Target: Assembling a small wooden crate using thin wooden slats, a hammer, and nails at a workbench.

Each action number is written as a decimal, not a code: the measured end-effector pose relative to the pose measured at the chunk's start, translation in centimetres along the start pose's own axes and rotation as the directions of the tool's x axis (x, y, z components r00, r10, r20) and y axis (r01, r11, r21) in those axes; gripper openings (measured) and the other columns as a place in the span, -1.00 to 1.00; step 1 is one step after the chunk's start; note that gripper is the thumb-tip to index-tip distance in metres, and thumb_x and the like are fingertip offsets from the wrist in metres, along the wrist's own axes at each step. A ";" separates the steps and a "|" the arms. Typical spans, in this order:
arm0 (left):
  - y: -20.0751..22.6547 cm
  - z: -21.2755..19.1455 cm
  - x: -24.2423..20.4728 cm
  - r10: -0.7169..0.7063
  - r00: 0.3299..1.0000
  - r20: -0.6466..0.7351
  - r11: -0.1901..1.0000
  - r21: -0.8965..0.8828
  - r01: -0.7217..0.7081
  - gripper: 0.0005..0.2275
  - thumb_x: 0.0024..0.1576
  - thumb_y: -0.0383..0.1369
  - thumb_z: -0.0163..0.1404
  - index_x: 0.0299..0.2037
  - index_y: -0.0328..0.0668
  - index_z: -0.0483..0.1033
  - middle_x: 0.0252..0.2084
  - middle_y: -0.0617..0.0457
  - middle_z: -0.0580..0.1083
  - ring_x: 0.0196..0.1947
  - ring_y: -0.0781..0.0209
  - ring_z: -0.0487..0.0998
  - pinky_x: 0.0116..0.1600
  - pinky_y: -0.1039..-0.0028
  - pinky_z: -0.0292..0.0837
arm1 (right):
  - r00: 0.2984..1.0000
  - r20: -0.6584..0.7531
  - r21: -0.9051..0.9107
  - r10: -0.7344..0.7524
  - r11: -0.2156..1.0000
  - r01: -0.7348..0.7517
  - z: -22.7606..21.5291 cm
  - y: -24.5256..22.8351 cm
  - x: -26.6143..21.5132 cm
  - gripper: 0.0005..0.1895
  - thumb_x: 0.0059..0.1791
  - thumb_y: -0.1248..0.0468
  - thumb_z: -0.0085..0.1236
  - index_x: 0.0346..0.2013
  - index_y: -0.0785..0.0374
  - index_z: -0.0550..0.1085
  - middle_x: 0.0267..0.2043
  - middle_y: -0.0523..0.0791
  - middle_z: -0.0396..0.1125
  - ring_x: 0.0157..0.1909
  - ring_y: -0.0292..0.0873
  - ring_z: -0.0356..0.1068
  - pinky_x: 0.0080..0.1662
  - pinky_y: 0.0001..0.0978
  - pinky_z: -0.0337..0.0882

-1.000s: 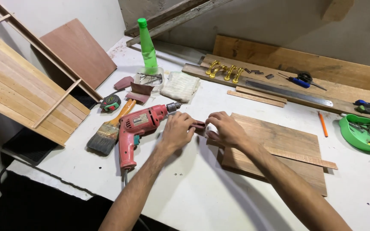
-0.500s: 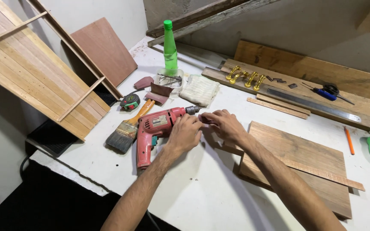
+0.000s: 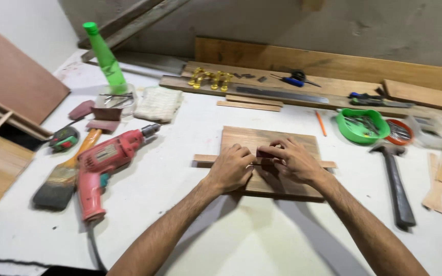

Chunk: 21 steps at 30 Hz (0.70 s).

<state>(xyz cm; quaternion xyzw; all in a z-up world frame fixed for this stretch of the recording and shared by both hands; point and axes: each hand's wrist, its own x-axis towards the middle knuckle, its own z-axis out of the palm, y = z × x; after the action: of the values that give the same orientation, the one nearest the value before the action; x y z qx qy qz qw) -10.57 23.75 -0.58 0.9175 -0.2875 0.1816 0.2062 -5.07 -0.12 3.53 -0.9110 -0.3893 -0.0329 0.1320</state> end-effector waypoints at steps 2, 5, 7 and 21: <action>2.4 2.1 2.4 0.059 0.998 0.024 0.998 -0.039 -0.058 -0.87 0.15 -0.34 0.12 -0.17 -0.17 0.61 -0.17 0.03 0.53 -0.12 0.14 0.47 0.00 0.28 0.40 | 0.992 -0.008 -0.017 0.125 0.992 -0.125 -1.6 1.8 -4.1 -0.44 -0.07 0.28 0.24 0.21 -0.23 0.47 0.16 -0.16 0.34 0.19 -0.05 0.25 0.19 -0.10 0.34; 4.5 4.1 5.7 0.118 0.992 0.050 0.991 -0.073 -0.114 -0.88 0.14 -0.34 0.13 -0.18 -0.15 0.62 -0.16 0.02 0.53 -0.09 0.12 0.48 0.03 0.25 0.41 | 0.955 -0.059 -0.021 0.290 0.956 -0.292 -3.0 3.8 -8.6 -0.47 -0.06 0.30 0.22 0.18 -0.23 0.49 0.13 -0.18 0.35 0.18 -0.07 0.27 0.19 -0.10 0.34; 5.3 5.6 7.6 0.146 0.987 0.066 0.985 -0.100 -0.139 -0.88 0.13 -0.34 0.13 -0.19 -0.14 0.62 -0.15 0.02 0.53 -0.08 0.10 0.48 0.04 0.24 0.41 | 0.923 -0.094 -0.011 0.372 0.927 -0.375 -3.4 5.2 -11.2 -0.48 -0.06 0.31 0.22 0.17 -0.23 0.50 0.11 -0.19 0.36 0.17 -0.08 0.27 0.18 -0.11 0.34; 5.2 8.3 10.4 0.122 0.993 0.002 0.884 -0.455 -0.107 -0.92 0.08 -0.39 0.17 -0.27 -0.17 0.67 -0.18 0.02 0.53 -0.07 0.04 0.46 0.06 0.27 0.43 | 0.865 -0.172 0.009 0.471 0.879 -0.477 -1.4 8.5 -13.5 -0.52 0.03 0.34 0.08 0.19 -0.25 0.51 0.17 -0.18 0.33 0.16 -0.12 0.26 0.16 -0.09 0.27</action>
<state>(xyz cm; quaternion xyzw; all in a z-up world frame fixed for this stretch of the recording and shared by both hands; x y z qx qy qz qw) -3.90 11.08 -1.50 0.8281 -0.3787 0.1070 0.3993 -8.29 -15.58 0.88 -0.9746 -0.1406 -0.0830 0.1529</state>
